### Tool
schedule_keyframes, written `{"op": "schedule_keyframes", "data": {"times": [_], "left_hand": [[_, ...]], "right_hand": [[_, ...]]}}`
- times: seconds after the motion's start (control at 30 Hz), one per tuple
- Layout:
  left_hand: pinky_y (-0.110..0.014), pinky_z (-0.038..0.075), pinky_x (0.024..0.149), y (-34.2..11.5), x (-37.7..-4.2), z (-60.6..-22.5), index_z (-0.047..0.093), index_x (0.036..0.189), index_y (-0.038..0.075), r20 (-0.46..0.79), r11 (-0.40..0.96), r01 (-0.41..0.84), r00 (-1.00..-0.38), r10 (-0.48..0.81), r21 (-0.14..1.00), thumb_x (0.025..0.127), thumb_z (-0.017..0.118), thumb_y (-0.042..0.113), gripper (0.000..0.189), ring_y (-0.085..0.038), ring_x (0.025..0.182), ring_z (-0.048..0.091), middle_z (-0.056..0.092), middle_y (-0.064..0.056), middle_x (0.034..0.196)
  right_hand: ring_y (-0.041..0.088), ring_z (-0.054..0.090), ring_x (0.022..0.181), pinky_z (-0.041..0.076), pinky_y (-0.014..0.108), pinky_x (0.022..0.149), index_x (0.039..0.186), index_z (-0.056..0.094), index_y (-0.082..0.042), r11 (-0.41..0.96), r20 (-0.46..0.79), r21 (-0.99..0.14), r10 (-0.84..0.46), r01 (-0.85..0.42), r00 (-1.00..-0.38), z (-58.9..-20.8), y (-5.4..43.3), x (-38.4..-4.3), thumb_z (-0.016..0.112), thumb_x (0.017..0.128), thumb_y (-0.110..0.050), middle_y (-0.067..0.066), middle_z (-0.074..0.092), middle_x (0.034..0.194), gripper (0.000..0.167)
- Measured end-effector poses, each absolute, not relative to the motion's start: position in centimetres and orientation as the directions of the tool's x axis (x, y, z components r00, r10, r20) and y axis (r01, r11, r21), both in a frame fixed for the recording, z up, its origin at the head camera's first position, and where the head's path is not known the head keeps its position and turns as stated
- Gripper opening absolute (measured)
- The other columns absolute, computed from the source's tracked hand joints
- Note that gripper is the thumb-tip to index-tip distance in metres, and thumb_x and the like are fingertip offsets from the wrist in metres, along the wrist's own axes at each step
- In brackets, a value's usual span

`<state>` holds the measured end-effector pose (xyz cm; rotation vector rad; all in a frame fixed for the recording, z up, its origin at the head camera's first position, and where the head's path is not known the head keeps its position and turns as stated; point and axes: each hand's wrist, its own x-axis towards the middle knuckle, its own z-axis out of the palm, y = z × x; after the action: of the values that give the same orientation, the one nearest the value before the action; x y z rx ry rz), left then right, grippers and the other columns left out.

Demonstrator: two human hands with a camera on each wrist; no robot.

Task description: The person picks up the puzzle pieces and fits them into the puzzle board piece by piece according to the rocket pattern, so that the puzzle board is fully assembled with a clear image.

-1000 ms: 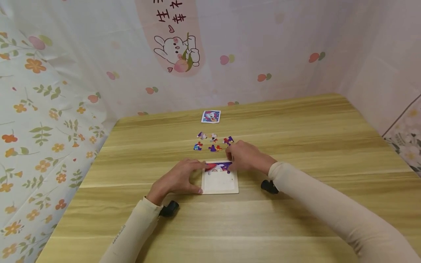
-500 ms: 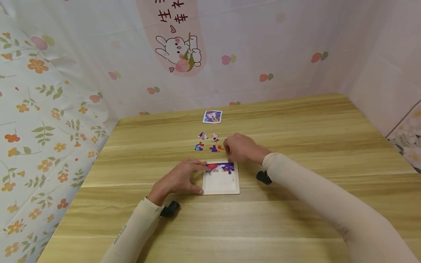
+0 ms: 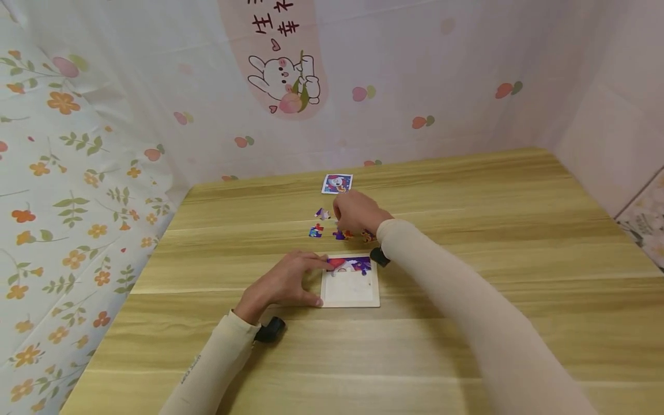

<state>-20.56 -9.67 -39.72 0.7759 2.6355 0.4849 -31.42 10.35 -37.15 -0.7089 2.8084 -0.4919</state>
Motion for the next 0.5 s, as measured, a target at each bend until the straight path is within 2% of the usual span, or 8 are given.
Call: {"op": "schedule_keyframes", "data": {"times": [0.33, 0.5], "left_hand": [[-0.044, 0.039, 0.118, -9.6, -20.6, -39.5, 0.064, 0.136, 0.021, -0.221, 0.787, 0.468, -0.785, 0.579, 0.401, 0.074, 0.090, 0.033, 0.069, -0.029, 0.137, 0.049, 0.054, -0.004, 0.152], [-0.043, 0.045, 0.114, -9.4, -20.5, -39.5, 0.064, 0.136, 0.022, -0.228, 0.796, 0.447, -0.794, 0.563, 0.409, 0.074, 0.090, 0.034, 0.069, -0.030, 0.135, 0.049, 0.054, -0.004, 0.151]], "right_hand": [[0.021, 0.059, 0.081, 0.052, 0.036, 0.074, 0.086, 0.069, -0.008, 0.853, -0.118, -0.400, -0.409, -0.334, -0.905, -37.2, 7.3, -33.8, 0.072, 0.089, -0.016, 0.007, 0.069, 0.092, 0.010], [0.020, 0.055, 0.078, 0.048, 0.033, 0.069, 0.088, 0.068, -0.005, 0.889, -0.157, -0.378, -0.338, -0.260, -0.928, -38.4, 6.3, -34.3, 0.072, 0.090, -0.020, 0.008, 0.066, 0.090, 0.015]]}}
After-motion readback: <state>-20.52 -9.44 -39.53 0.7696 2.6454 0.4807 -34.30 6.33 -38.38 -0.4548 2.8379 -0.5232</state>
